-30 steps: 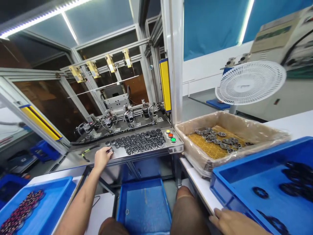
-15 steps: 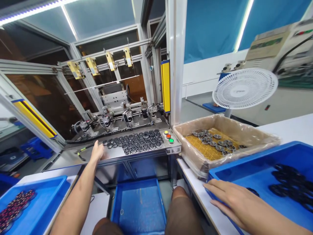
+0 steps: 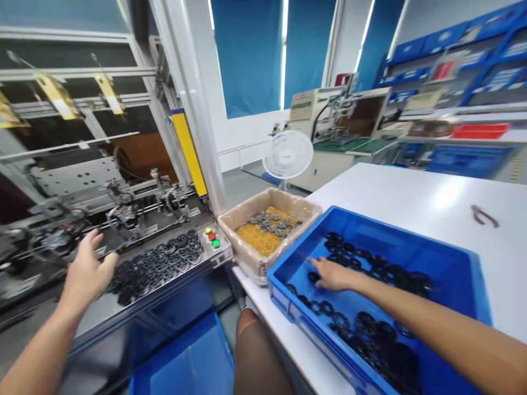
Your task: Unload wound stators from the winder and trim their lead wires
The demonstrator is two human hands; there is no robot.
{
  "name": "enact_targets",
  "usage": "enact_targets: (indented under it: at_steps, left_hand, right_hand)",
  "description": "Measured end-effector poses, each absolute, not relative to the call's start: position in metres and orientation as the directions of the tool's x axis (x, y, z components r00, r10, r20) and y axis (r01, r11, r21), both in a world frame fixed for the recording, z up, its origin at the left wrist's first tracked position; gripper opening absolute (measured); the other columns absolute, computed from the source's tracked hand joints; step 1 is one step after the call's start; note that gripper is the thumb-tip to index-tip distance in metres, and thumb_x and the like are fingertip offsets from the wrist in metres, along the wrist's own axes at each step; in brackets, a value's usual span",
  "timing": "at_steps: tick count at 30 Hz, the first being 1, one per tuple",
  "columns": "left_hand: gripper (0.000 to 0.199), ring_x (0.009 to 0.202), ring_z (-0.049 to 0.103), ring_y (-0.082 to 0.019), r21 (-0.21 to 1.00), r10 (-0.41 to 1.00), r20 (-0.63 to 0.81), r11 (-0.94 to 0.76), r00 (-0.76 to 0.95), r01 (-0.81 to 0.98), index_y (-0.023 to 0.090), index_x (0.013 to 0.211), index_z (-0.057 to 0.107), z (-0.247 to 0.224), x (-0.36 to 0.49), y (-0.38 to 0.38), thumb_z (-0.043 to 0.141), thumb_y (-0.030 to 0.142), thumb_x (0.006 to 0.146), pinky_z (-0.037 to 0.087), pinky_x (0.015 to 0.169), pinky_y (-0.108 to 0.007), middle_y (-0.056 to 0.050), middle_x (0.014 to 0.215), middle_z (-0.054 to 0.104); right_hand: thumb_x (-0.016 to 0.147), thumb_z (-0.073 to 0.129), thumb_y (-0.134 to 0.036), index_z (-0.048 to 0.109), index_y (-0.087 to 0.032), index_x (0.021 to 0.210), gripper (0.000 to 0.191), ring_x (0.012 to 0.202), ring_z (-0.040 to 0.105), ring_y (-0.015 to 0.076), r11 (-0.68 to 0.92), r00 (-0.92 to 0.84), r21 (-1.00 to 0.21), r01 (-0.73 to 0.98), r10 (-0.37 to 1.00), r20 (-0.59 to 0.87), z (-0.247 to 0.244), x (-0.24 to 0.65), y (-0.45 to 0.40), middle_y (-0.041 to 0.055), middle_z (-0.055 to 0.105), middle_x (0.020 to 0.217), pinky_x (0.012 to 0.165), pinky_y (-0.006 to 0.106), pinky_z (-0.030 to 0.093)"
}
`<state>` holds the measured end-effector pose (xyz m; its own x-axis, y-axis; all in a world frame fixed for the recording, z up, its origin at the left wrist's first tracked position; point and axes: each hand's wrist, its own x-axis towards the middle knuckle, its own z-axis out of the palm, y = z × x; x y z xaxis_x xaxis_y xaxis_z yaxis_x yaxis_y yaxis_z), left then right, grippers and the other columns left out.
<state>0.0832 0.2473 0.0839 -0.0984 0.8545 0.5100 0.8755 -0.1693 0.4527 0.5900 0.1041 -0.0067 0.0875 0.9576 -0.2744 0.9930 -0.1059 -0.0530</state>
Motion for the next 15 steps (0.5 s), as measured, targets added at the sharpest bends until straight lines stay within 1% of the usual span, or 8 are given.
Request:
enact_targets:
  at_steps: [1,3,5,7,9,10,13,15]
  left_hand:
    - [0.07,0.127,0.053,-0.039,0.411,0.848,0.529,-0.274,0.017,0.87,0.016,0.149,0.025,0.092,0.113,0.255,0.049,0.027,0.083,0.045,0.103,-0.057,-0.017,0.151,0.043]
    - [0.065,0.138,0.042,-0.032,0.301,0.808,0.532,-0.46,0.253,0.836,0.016,0.144,0.035,0.103,0.178,0.267,0.051,0.026,0.083,0.035,0.114,-0.05,-0.013,0.148,0.047]
    - [0.055,0.139,0.04,-0.031,0.159,0.752,0.404,-0.619,0.521,0.769,0.011,0.138,0.044,0.104,0.243,0.276,0.05,0.02,0.084,0.031,0.116,-0.049,-0.016,0.145,0.049]
    - [0.043,0.132,0.048,-0.028,0.101,0.714,0.245,-0.692,0.656,0.715,0.014,0.127,0.055,0.096,0.302,0.283,0.055,0.018,0.085,0.037,0.113,-0.044,-0.014,0.137,0.057]
    - [0.029,0.117,0.059,-0.026,0.076,0.679,0.041,-0.734,0.733,0.675,0.015,0.116,0.062,0.079,0.35,0.288,0.06,0.022,0.087,0.047,0.102,-0.046,-0.012,0.122,0.065]
    - [0.028,0.11,0.062,-0.025,0.073,0.656,-0.063,-0.749,0.752,0.659,0.015,0.113,0.062,0.069,0.37,0.29,0.062,0.027,0.089,0.051,0.095,-0.048,-0.01,0.118,0.066]
    - [0.027,0.096,0.066,-0.021,0.104,0.559,-0.33,-0.779,0.761,0.618,0.015,0.111,0.063,0.04,0.415,0.29,0.062,0.034,0.09,0.056,0.082,-0.041,-0.007,0.111,0.067]
    - [0.026,0.089,0.067,-0.019,0.153,0.471,-0.455,-0.795,0.756,0.587,0.015,0.108,0.064,0.023,0.432,0.288,0.061,0.034,0.091,0.057,0.077,-0.038,-0.006,0.106,0.067]
  right_hand:
    - [0.066,0.071,-0.017,0.055,-0.007,0.133,0.07,0.106,0.068,0.0309,-0.1,0.073,-0.07,0.993,0.947,-0.314,-0.014,0.587,0.104,0.0222,0.065,0.124,0.091,0.035,0.053]
    - [0.065,0.072,-0.017,0.061,-0.012,0.128,0.064,0.109,0.067,0.0282,-0.049,0.003,-0.117,0.992,0.931,-0.365,-0.024,0.579,0.102,0.0175,0.066,0.123,0.092,0.031,0.051]
    - [0.066,0.07,-0.014,0.068,-0.015,0.116,0.05,0.109,0.066,0.0274,0.008,-0.069,-0.157,0.988,0.919,-0.388,-0.029,0.572,0.099,0.0141,0.068,0.119,0.093,0.03,0.05]
    - [0.067,0.066,-0.009,0.072,-0.014,0.104,0.038,0.106,0.067,0.0282,0.034,-0.103,-0.177,0.984,0.913,-0.395,-0.03,0.567,0.097,0.014,0.07,0.113,0.092,0.031,0.049]
    - [0.067,0.061,-0.004,0.073,-0.013,0.098,0.034,0.102,0.067,0.0285,0.033,-0.104,-0.181,0.983,0.912,-0.398,-0.032,0.566,0.097,0.0143,0.071,0.107,0.089,0.032,0.05]
    - [0.067,0.06,-0.004,0.072,-0.013,0.097,0.034,0.1,0.067,0.0283,0.027,-0.099,-0.182,0.983,0.911,-0.4,-0.033,0.567,0.097,0.0138,0.071,0.105,0.087,0.032,0.05]
    - [0.064,0.064,-0.006,0.072,-0.014,0.092,0.03,0.094,0.067,0.0266,0.012,-0.088,-0.184,0.983,0.908,-0.409,-0.037,0.571,0.099,0.0112,0.072,0.097,0.078,0.029,0.05]
    - [0.06,0.066,-0.006,0.073,-0.015,0.088,0.029,0.087,0.068,0.0243,0.006,-0.083,-0.185,0.983,0.907,-0.414,-0.04,0.573,0.1,0.0086,0.072,0.091,0.072,0.027,0.049]
